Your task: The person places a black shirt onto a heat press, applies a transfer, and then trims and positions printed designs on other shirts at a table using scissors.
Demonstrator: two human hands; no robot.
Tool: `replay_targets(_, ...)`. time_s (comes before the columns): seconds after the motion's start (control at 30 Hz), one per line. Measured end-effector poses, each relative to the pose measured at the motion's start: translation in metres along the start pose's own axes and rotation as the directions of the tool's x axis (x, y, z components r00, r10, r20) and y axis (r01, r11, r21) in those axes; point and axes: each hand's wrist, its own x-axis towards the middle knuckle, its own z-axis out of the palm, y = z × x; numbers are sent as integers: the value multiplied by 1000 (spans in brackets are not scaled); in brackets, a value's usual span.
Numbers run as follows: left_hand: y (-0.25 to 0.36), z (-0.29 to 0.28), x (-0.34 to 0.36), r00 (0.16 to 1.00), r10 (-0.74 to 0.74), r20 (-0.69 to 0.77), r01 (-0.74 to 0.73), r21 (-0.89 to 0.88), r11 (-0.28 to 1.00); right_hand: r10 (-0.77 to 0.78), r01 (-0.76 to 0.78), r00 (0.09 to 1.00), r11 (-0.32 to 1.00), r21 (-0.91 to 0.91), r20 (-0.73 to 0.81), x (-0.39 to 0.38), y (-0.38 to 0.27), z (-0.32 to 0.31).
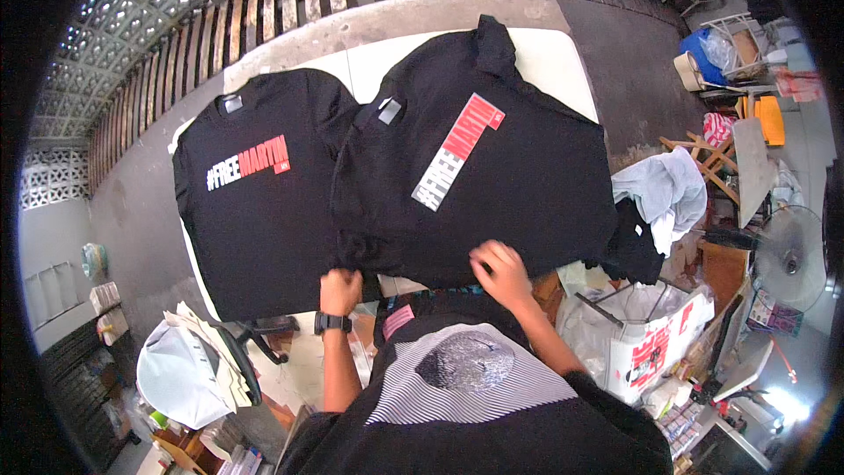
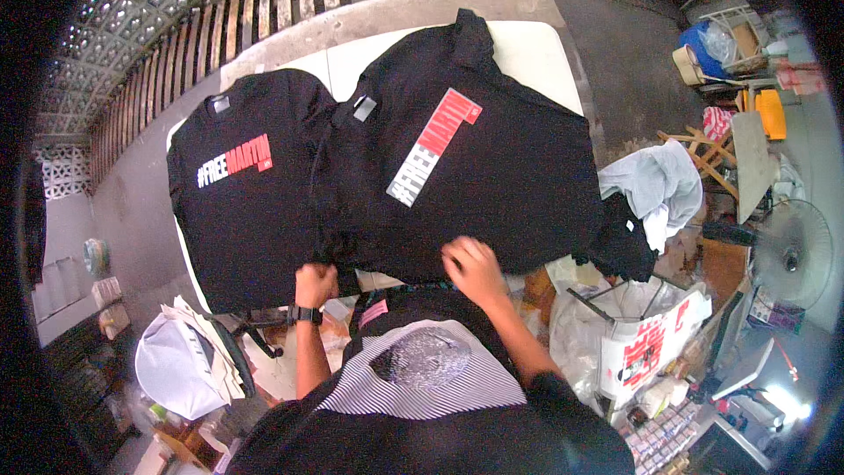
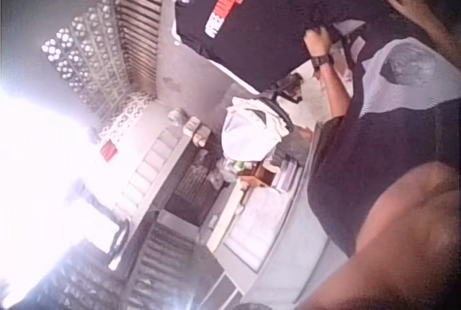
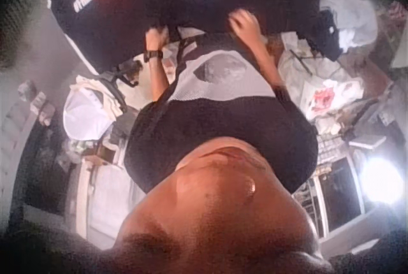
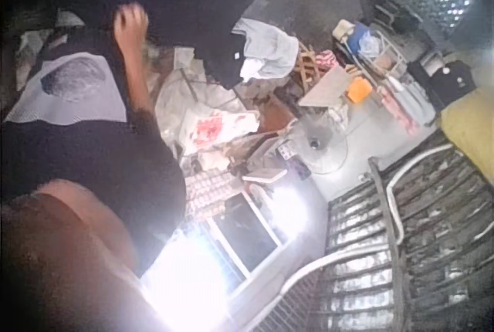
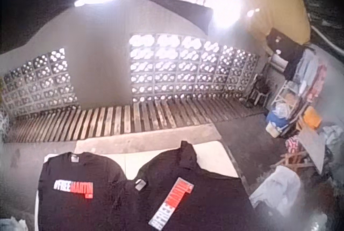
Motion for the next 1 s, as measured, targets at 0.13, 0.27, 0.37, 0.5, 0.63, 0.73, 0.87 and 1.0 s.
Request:
replay_targets(0.13, 96, 0, 48, 666, 447, -597, -568, -17, 823, -170, 172, 985, 978, -114, 24, 100, -7, 77)
replay_targets(0.27, 80, 53, 100, 835, 427, -346, -317, 332, 888, -254, 257, 966, 952, -168, 42, 118, 23, 95)
replay_targets(0.37, 59, 62, 104, 797, 494, -349, -357, 388, 850, -300, 303, 953, 939, -165, 40, 114, 32, 100)
replay_targets(0.5, 60, 61, 102, 824, 463, -326, -315, 417, 853, -206, 217, 976, 955, -200, 72, 128, 16, 98)
replay_targets(0.63, 62, 59, 102, 798, 477, -368, -332, 393, 858, -15, 8, 1000, 962, -272, -23, 150, 1, 116)
replay_targets(0.73, 64, 61, 106, 794, 477, -376, -316, 415, 853, 54, -70, 996, 971, -230, -78, 150, -4, 118)
replay_targets(0.87, 64, 62, 105, 796, 474, -377, -311, 416, 854, -13, -13, 992, 977, -212, -123, 146, 8, 122)
replay_targets(1.0, 60, 61, 104, 788, 473, -393, -302, 423, 855, 196, -194, 974, 981, 28, -112, 153, 19, 111)
